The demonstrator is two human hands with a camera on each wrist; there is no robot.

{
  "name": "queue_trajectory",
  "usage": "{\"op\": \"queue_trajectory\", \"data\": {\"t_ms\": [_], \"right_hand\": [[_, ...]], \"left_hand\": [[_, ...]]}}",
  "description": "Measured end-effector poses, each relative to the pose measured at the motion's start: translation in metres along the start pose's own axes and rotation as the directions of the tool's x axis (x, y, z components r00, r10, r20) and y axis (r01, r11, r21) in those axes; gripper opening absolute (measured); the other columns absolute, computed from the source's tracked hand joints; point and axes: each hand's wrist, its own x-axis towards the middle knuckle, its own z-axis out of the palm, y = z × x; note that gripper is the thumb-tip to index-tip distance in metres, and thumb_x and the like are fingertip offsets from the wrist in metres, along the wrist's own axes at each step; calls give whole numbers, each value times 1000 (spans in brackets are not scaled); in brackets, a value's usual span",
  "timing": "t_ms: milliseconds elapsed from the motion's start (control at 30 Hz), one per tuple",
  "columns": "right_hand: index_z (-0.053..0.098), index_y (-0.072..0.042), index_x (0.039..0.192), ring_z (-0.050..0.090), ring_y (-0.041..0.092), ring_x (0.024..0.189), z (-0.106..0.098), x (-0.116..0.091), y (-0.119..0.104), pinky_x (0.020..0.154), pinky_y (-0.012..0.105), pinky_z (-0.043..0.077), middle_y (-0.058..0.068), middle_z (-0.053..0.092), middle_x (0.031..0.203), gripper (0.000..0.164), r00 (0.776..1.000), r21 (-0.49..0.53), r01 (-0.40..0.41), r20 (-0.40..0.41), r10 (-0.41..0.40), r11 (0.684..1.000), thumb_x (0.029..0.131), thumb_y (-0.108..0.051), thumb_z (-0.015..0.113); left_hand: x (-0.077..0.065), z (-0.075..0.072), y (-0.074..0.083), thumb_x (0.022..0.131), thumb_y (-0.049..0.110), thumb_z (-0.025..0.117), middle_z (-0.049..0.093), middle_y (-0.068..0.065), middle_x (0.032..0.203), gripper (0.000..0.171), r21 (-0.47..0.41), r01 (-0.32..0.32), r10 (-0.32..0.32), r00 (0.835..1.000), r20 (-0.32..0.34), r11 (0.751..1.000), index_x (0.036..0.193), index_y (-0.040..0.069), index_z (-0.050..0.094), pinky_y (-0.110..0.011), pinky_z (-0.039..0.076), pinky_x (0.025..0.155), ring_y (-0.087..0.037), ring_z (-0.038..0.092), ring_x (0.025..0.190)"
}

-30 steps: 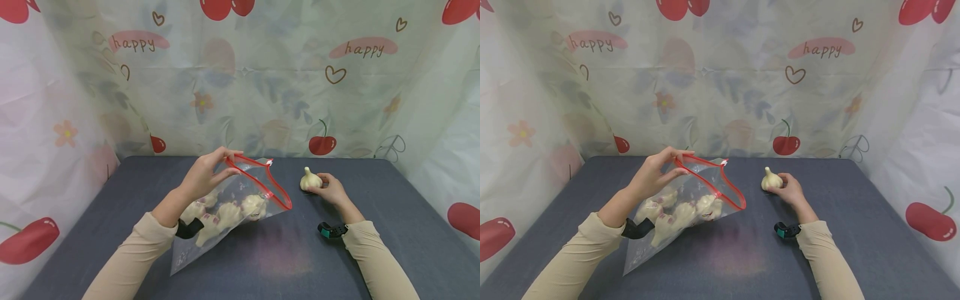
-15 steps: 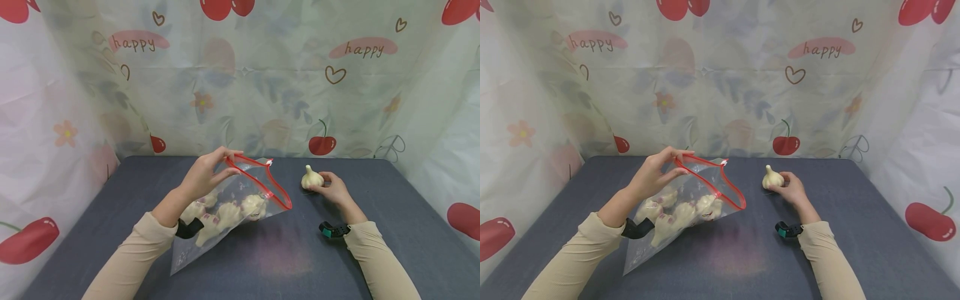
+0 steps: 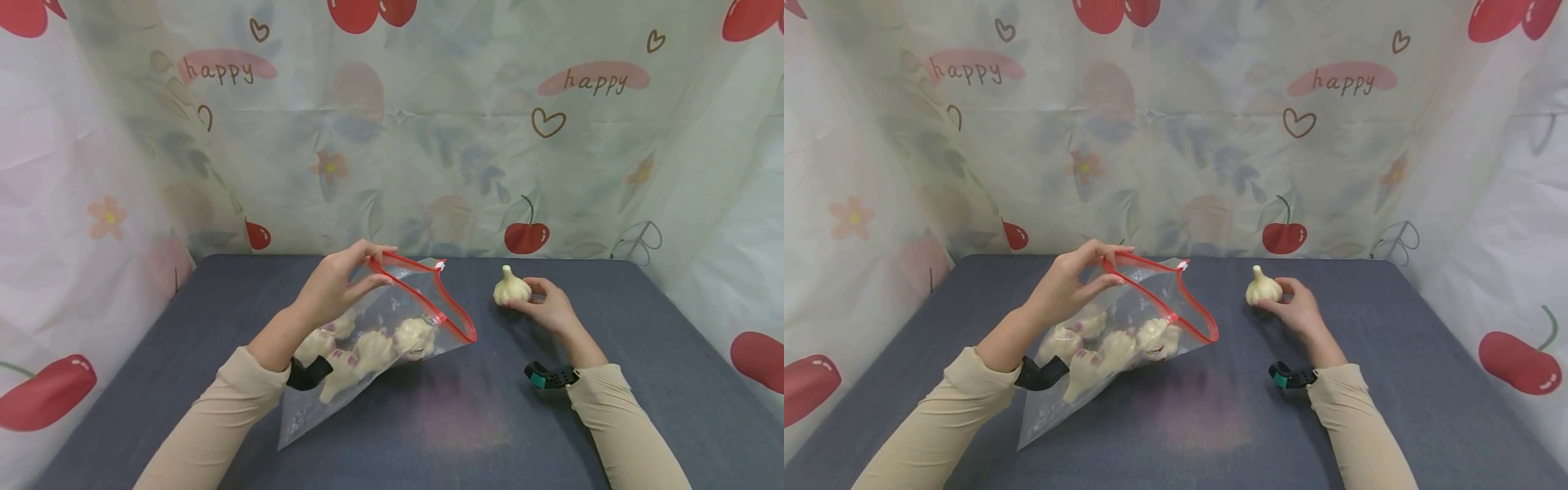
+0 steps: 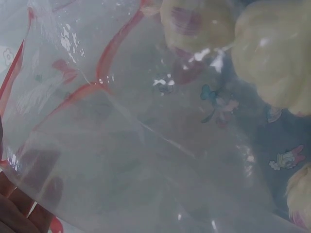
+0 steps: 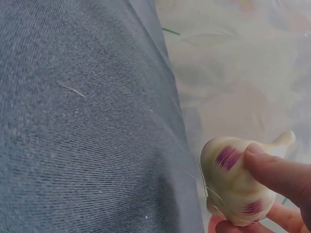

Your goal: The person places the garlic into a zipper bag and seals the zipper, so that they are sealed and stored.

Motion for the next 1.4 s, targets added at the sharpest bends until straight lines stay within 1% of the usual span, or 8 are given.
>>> {"op": "queue_trajectory", "data": {"t_ms": [333,667,900,1000,1133,1200,1300,1400], "right_hand": [[33,3,139,49,42,121,-5,-5,-4,93,46,47,26,42,136,72,1000,27,13,0,-13,1000,87,-33,66],[32,3,139,51,42,120,-9,-13,-10,88,39,51,26,43,134,72,999,32,33,3,-33,999,87,-33,66],[34,1,139,53,41,118,-12,-17,-16,86,35,51,25,45,133,70,998,27,71,-3,-71,997,87,-33,66],[36,0,139,54,41,117,-13,-19,-19,84,28,50,23,46,132,69,996,41,90,1,-90,995,87,-33,66],[36,-2,139,53,40,118,-14,-21,-24,79,17,47,21,46,132,68,994,64,104,12,-105,993,87,-33,66],[36,-3,140,53,39,118,-14,-22,-27,78,15,46,21,46,133,68,994,73,108,17,-110,991,87,-34,66],[35,-5,141,54,38,119,-14,-23,-30,80,16,46,19,46,133,70,994,78,108,23,-110,991,86,-36,66],[35,-7,141,54,36,120,-14,-25,-34,86,25,47,17,46,134,71,994,78,105,31,-108,991,86,-38,66]], "left_hand": [[0,0,0,78,16,72,65,-9,121,30,-11,2,-2,1000,0,1000,101,7,54,-37,52,83,-24,67,94],[-1,0,0,78,16,72,65,-9,120,30,-3,-3,3,1000,-2,1000,101,7,54,-36,52,82,-21,67,93],[-1,0,0,78,17,72,65,-8,121,32,9,-8,8,1000,-3,1000,104,8,56,-34,52,81,-16,66,91],[-1,0,0,78,17,72,65,-7,121,32,10,-7,7,1000,-2,1000,105,8,56,-33,52,81,-16,66,91],[-1,0,-1,78,17,72,65,-7,121,32,11,-10,10,1000,-4,1000,104,8,56,-34,52,82,-16,66,90],[-1,0,-1,78,17,72,65,-7,120,32,10,-11,11,1000,-4,1000,103,7,55,-34,52,83,-16,66,90],[0,0,-1,78,17,73,65,-8,120,31,7,-7,7,1000,-4,1000,100,6,55,-35,52,84,-17,66,91],[-1,0,-1,78,16,73,65,-8,120,31,0,-1,1,1000,-4,1000,100,5,55,-36,52,84,-17,66,91]]}}
